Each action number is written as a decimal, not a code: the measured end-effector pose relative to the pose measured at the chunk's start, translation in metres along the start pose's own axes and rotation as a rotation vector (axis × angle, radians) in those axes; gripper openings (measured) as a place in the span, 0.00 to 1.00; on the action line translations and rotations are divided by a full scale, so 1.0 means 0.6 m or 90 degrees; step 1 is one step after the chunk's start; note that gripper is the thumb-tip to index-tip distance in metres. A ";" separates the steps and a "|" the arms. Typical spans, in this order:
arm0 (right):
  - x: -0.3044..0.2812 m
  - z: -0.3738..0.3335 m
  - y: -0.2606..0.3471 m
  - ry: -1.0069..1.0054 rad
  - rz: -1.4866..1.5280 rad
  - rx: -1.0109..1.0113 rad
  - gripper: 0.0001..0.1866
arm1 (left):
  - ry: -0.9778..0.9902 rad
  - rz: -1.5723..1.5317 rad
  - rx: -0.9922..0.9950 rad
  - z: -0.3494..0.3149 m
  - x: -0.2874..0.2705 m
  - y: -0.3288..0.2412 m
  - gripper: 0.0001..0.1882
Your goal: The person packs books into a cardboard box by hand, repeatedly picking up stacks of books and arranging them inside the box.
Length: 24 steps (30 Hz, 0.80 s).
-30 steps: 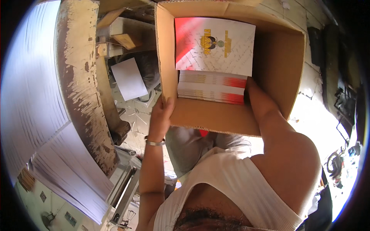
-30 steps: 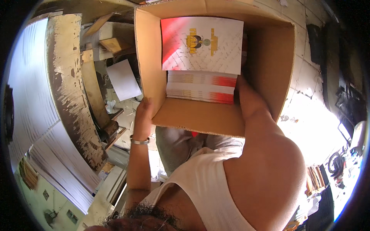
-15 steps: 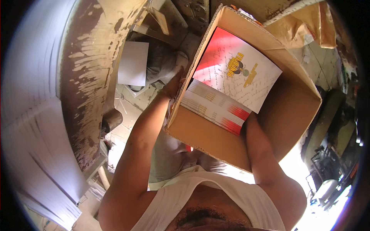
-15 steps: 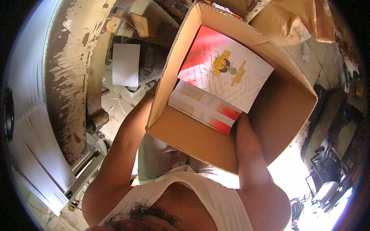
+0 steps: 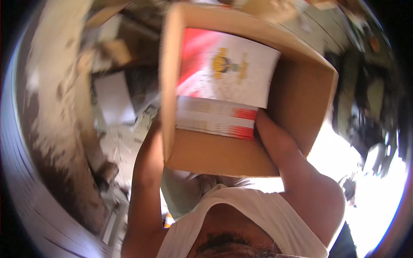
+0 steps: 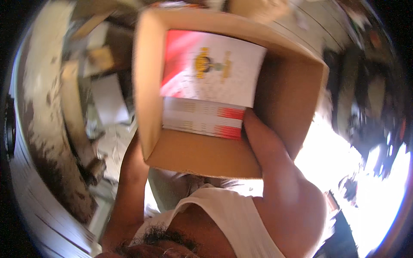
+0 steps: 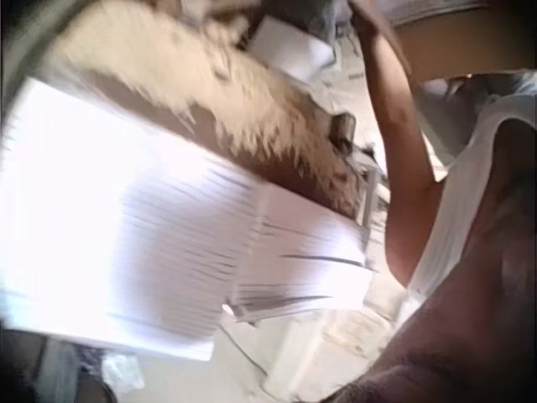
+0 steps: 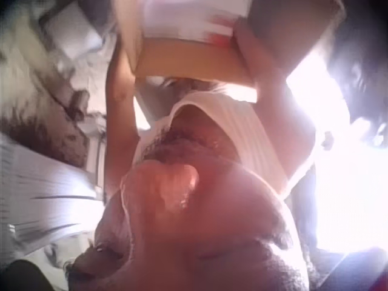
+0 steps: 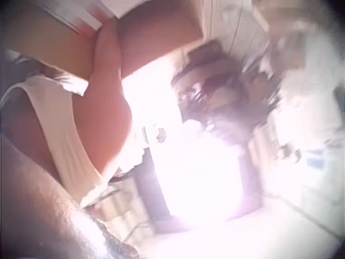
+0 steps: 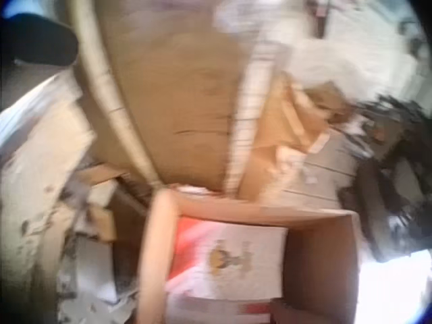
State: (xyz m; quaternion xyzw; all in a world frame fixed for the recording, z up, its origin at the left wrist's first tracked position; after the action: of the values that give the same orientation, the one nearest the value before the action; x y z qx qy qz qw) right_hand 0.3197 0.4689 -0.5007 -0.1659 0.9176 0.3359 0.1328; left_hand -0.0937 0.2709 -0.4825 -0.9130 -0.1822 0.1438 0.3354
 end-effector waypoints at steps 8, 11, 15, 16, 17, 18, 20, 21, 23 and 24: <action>0.005 0.002 0.046 -0.002 0.030 -0.007 0.47 | -0.052 0.038 0.012 -0.066 -0.073 -0.048 0.40; 0.006 -0.005 0.047 0.006 0.053 0.001 0.47 | -0.099 0.021 0.010 -0.157 -0.134 -0.049 0.40; 0.003 -0.013 0.051 0.019 0.086 0.011 0.47 | -0.111 -0.001 -0.035 -0.295 -0.169 -0.023 0.39; 0.000 -0.015 0.052 0.020 0.094 0.013 0.47 | -0.100 -0.014 -0.049 -0.330 -0.170 -0.009 0.39; -0.002 -0.015 0.056 0.021 0.102 0.014 0.48 | -0.071 -0.050 -0.065 -0.352 -0.163 -0.001 0.40; -0.003 -0.016 0.063 0.023 0.108 0.014 0.48 | -0.045 -0.086 -0.081 -0.376 -0.159 0.010 0.40; -0.013 -0.014 0.069 0.021 0.117 0.014 0.48 | -0.033 -0.102 -0.125 -0.420 -0.150 0.020 0.41; -0.011 -0.017 0.076 0.025 0.121 0.008 0.48 | -0.027 -0.129 -0.176 -0.447 -0.149 0.029 0.42; -0.005 -0.013 0.111 0.033 0.124 -0.011 0.48 | -0.035 -0.081 -0.129 -0.472 -0.152 0.013 0.42; -0.006 -0.013 0.129 0.036 0.126 -0.023 0.48 | -0.039 -0.033 -0.095 -0.481 -0.149 0.005 0.42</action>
State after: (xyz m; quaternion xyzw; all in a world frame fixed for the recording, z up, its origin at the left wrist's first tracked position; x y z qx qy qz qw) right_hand 0.2912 0.5204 -0.4495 -0.0859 0.9266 0.3594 0.0702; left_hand -0.0619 0.0688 -0.2602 -0.9258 -0.2258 0.1487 0.2642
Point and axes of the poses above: each hand's wrist, its own z-axis towards the middle knuckle, its own x-axis out of the palm, y = z × x, the point moved 10 cm from there along z, towards the middle knuckle, and after that the axes turned 4 degrees about -z, right-handed, at the moved point
